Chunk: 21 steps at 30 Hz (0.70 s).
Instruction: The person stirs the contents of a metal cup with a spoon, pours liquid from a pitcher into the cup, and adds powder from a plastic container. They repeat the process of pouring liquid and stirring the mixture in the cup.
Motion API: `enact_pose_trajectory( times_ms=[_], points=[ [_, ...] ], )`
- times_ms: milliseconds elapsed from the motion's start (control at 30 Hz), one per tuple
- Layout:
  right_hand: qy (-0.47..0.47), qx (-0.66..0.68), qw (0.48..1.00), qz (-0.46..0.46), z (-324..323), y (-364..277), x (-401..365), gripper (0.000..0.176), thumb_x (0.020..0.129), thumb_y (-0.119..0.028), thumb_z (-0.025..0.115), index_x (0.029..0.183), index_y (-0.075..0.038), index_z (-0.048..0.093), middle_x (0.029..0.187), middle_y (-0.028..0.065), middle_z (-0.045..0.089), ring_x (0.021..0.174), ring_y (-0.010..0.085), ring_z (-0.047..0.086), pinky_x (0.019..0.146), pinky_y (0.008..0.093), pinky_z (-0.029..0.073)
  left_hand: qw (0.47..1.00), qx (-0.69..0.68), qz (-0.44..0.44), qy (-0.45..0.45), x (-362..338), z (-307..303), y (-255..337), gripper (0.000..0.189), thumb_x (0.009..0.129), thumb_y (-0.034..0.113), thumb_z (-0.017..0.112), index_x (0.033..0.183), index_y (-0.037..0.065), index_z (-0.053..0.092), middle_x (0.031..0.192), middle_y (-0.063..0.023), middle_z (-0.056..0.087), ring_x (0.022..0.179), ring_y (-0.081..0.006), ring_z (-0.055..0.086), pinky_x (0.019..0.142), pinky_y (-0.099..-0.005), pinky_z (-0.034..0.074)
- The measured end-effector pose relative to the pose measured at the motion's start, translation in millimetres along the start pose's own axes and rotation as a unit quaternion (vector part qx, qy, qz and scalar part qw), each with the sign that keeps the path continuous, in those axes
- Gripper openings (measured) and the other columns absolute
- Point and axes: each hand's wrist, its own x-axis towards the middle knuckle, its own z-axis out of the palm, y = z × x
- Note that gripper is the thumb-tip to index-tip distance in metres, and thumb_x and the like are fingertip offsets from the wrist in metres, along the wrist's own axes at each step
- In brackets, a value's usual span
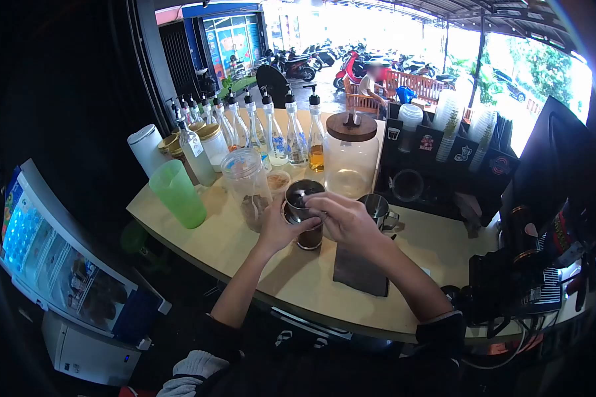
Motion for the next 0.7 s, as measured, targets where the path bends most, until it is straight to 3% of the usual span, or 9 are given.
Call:
enact_pose_trajectory(
  times_ms=[67,167,300,367,533,600,700],
  points=[
    [-0.040,0.009,0.999,-0.021,2,-1,-2,0.024,0.083,0.001,0.062,0.107,-0.002,0.059,0.104,0.0148,0.064,0.088,0.0289,0.067,0.072,0.0340,0.055,1.000,-0.024,-0.001,0.002,-1,0,0,0.070,0.060,0.039,0.088,0.111,0.002,0.058,0.099,-0.0135,0.068,0.093,-0.0258,0.067,0.083,-0.0372,0.051],
    [0.006,-0.023,0.999,-0.022,-5,-5,3,0.026,0.080,0.002,0.062,0.105,-0.001,0.057,0.102,0.0132,0.064,0.086,0.0293,0.066,0.071,0.0338,0.055,1.000,-0.010,0.014,0.016,0,1,-3,0.070,0.059,0.038,0.088,0.110,0.002,0.059,0.098,-0.0135,0.068,0.092,-0.0258,0.067,0.082,-0.0373,0.052],
    [-0.013,-0.092,0.993,-0.073,-4,4,-6,0.028,0.076,0.000,0.064,0.103,-0.002,0.056,0.104,0.0127,0.063,0.086,0.0287,0.066,0.071,0.0342,0.055,0.999,-0.004,0.023,0.023,1,2,-6,0.070,0.058,0.038,0.089,0.111,0.002,0.058,0.098,-0.0137,0.068,0.092,-0.0261,0.067,0.082,-0.0376,0.052],
    [-0.079,-0.138,0.982,-0.101,-2,1,-12,0.031,0.073,-0.001,0.065,0.102,-0.003,0.055,0.107,0.0124,0.061,0.089,0.0276,0.065,0.071,0.0343,0.056,1.000,0.005,0.019,0.024,0,2,-6,0.071,0.059,0.039,0.088,0.111,0.002,0.058,0.098,-0.0136,0.068,0.093,-0.0264,0.067,0.083,-0.0381,0.052],
    [-0.020,-0.149,0.982,-0.118,-8,-3,-8,0.027,0.073,-0.002,0.063,0.099,-0.003,0.054,0.107,0.0119,0.060,0.092,0.0268,0.064,0.070,0.0343,0.056,0.999,-0.002,0.016,0.029,0,3,-6,0.070,0.059,0.039,0.088,0.110,0.002,0.059,0.098,-0.0133,0.068,0.092,-0.0267,0.067,0.083,-0.0381,0.051],
    [-0.091,-0.167,0.974,-0.127,-6,-4,-9,0.026,0.074,-0.003,0.063,0.098,-0.002,0.054,0.105,0.0117,0.061,0.090,0.0270,0.064,0.071,0.0348,0.055,1.000,-0.004,0.015,0.027,-1,4,-6,0.069,0.059,0.040,0.088,0.110,0.002,0.059,0.098,-0.0131,0.068,0.092,-0.0267,0.067,0.083,-0.0381,0.051],
    [-0.033,-0.159,0.978,-0.132,-7,-5,-8,0.028,0.073,-0.003,0.064,0.098,-0.003,0.054,0.102,0.0117,0.060,0.088,0.0275,0.064,0.071,0.0353,0.055,0.999,-0.008,0.018,0.030,0,3,-2,0.069,0.059,0.039,0.088,0.109,0.002,0.059,0.098,-0.0132,0.068,0.092,-0.0268,0.067,0.082,-0.0380,0.051]
  ],
)
